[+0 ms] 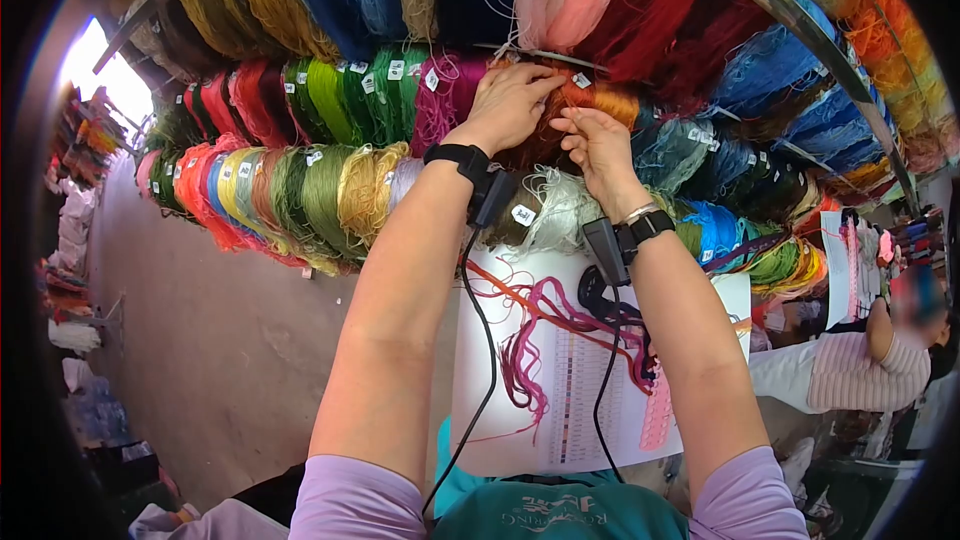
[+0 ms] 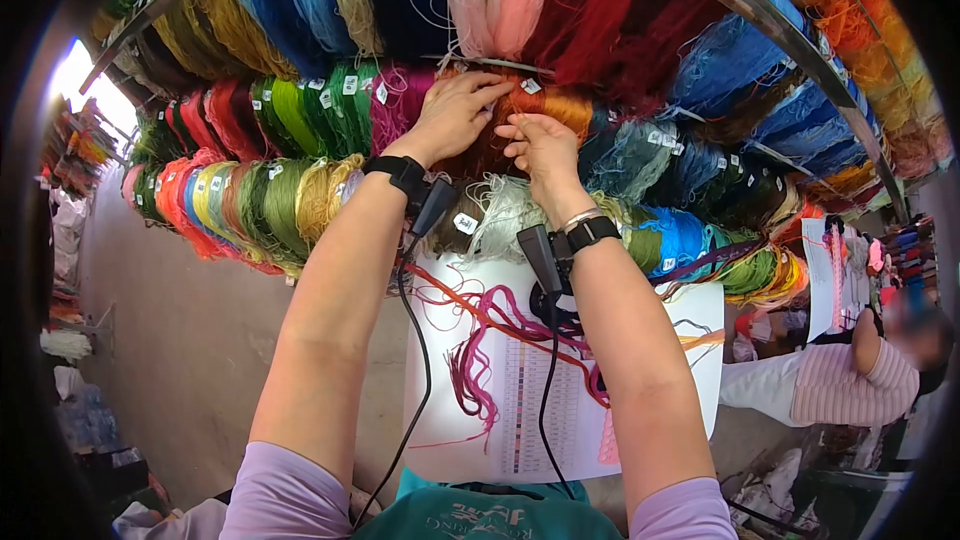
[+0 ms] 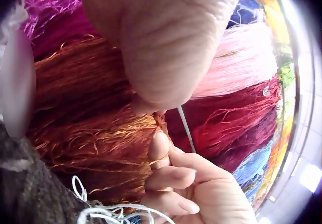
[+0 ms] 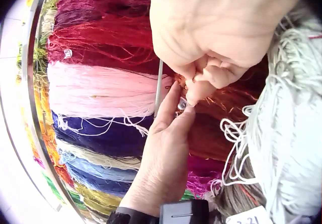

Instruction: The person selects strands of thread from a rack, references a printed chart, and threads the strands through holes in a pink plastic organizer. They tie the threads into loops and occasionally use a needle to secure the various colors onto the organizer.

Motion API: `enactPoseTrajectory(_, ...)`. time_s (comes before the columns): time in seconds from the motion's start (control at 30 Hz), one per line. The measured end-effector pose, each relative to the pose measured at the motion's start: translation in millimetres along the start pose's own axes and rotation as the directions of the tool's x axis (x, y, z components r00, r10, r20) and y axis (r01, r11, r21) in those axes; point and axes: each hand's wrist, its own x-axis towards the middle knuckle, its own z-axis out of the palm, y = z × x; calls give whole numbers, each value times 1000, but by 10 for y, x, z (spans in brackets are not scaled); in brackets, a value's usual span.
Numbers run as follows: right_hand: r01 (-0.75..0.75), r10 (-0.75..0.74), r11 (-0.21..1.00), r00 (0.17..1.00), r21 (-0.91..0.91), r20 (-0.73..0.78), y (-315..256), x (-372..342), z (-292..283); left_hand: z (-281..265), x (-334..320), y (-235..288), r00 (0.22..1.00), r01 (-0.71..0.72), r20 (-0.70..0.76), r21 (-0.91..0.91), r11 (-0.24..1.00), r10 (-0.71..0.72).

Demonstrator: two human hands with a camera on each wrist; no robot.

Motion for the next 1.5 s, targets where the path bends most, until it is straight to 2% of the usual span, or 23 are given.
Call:
enactPoseTrajectory(0.23, -21, 19, 999, 997, 33, 72, -17, 5, -60, -4, 1, 13, 1000, 15, 16, -2, 1000, -15)
enactPoseTrajectory(0.63, -30, 27, 999, 997, 35, 75, 75, 86, -134, 10, 1, 15, 1000, 3, -6, 20, 1000, -3)
enactPoseTrajectory(0.7, 26, -22, 997, 998, -69, 61, 108, 113, -158, 27, 3, 10, 1000, -2, -14, 34, 999, 2)
enactPoseTrajectory(0.77, 174, -170, 955, 985, -241, 37, 138, 117, -138, 21, 1, 23, 1000, 4, -16, 41, 999, -3)
enactPoseTrajectory(0.83, 382, -410, 796, 911, -470, 45, 186, 114, -62, 5, -1, 54, 1000, 16, -12, 39, 999, -16)
enactPoseTrajectory(0.93, 478, -453, 587, 863, -653, 224, -44, -346, 13, -4, -2, 77, 999, 37, -6, 51, 998, -37)
enactPoseTrajectory(1.03, 418, -257, 500, 908, -759, 331, -462, -1057, -82, -9, 9, 62, 1000, 29, 8, 51, 998, -30)
enactPoseTrajectory(1.1, 609, -384, 483, 793, -629, 473, -550, -1421, -407, -26, 13, 77, 1000, 16, 10, 86, 996, -17)
enactPoseTrajectory(1.17, 449, -142, 553, 881, -701, 452, -977, -1985, -668, -22, 24, 71, 999, 32, 25, 73, 997, -34)
enactPoseTrajectory(1.2, 502, -133, 512, 848, -697, 513, -1148, -2213, -878, -16, 32, 71, 999, 38, 35, 67, 997, -40)
enactPoseTrajectory(1.23, 425, -65, 527, 883, -736, 464, -1341, -2486, -1071, -18, 32, 79, 999, 18, 24, 97, 995, -21)
enactPoseTrajectory(1.27, 365, -65, 551, 915, -751, 397, -1464, -2747, -1313, -14, 31, 81, 1000, 10, 20, 118, 993, -13)
enactPoseTrajectory(1.3, 413, -129, 558, 900, -720, 416, -1593, -2960, -1529, -5, 35, 82, 1000, 1, 16, 137, 991, -3)
enactPoseTrajectory(1.33, 356, -167, 720, 922, -595, 350, -1559, -3201, -2114, 1, 44, 85, 1000, -11, 13, 155, 988, 9)
enactPoseTrajectory(1.37, 392, -291, 855, 905, -341, 310, -1536, -3445, -2496, -6, 59, 84, 1000, -23, 23, 147, 989, 19)
enactPoseTrajectory(1.4, 394, -369, 916, 903, -80, 221, -1569, -3710, -2818, -22, 47, 125, 1000, -24, 24, 205, 979, 19)
enactPoseTrajectory(1.43, 415, -441, 890, 888, 187, 129, -1605, -3970, -3132, -41, 40, 156, 999, -34, 36, 256, 966, 25)
enactPoseTrajectory(1.47, 409, -456, 811, 890, 419, 14, -1672, -4262, -3445, -50, 51, 174, 998, -47, 50, 303, 952, 34)
enactPoseTrajectory(1.5, 501, -472, 794, 865, 345, -172, -1671, -4585, -3860, -55, 74, 166, 996, -37, 92, 262, 964, 14)
